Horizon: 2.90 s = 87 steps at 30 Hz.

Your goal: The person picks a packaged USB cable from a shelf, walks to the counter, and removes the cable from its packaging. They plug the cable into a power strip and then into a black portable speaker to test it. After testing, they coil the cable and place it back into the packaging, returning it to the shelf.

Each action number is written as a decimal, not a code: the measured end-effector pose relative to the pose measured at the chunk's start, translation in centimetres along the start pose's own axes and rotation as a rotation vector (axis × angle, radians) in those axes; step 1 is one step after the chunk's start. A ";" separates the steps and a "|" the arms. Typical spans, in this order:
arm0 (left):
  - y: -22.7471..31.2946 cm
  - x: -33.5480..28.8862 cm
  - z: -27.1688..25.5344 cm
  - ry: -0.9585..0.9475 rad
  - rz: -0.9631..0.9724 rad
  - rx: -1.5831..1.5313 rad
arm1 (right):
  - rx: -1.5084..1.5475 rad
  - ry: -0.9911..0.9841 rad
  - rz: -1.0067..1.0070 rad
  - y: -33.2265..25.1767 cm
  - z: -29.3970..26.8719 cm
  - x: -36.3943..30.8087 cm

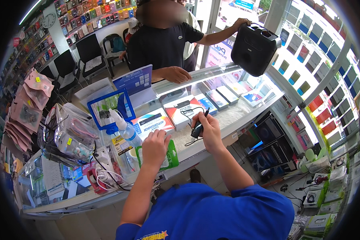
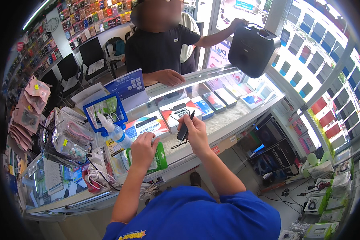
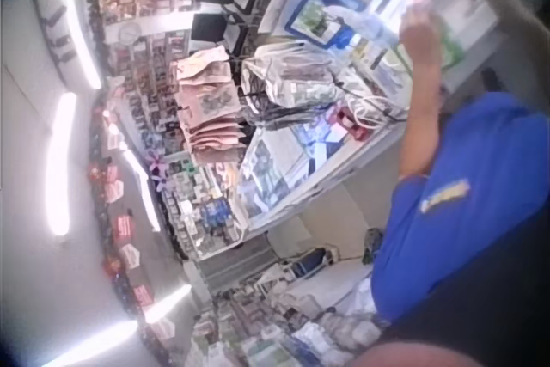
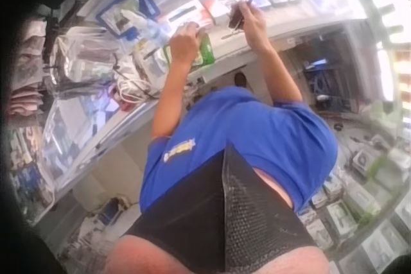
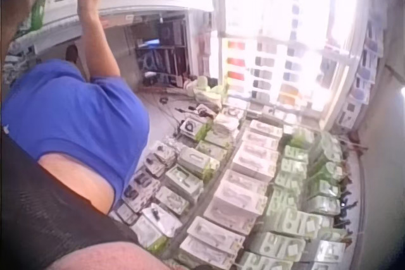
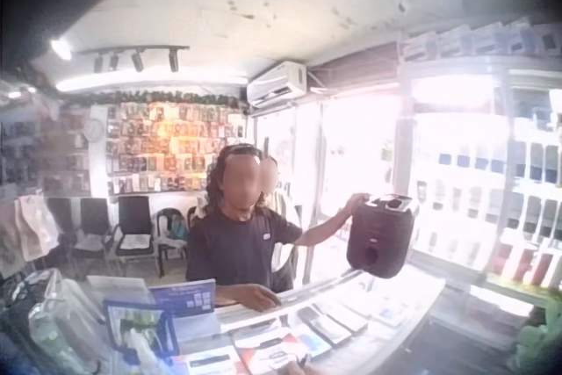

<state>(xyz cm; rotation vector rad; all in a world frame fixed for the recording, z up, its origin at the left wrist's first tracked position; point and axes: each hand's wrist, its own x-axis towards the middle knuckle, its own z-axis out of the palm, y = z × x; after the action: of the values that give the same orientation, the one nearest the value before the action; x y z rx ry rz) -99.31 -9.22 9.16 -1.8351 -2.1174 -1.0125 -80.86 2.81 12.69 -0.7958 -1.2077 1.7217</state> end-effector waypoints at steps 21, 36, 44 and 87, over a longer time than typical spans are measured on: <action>5.2 3.2 -2.3 -0.347 -0.375 -1.376 | -0.526 -0.136 -0.490 -5.2 0.9 -0.7; 7.3 6.5 -9.8 -0.199 -0.116 -1.393 | 0.034 -0.273 -1.018 -26.4 -2.8 1.3; 7.4 -2.0 -5.0 -0.439 -0.464 -1.598 | -0.058 -0.440 -0.832 -18.5 -1.5 -3.3; 9.3 -4.6 1.7 -0.820 -0.444 -1.724 | -0.094 -0.231 -0.570 -11.7 -2.9 -5.8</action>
<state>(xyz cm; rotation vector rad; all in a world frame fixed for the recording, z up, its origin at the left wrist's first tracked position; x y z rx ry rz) -89.09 -11.80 8.93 -2.6032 -1.9617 -3.4272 -72.57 0.59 22.92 -0.2604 -1.5050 1.3106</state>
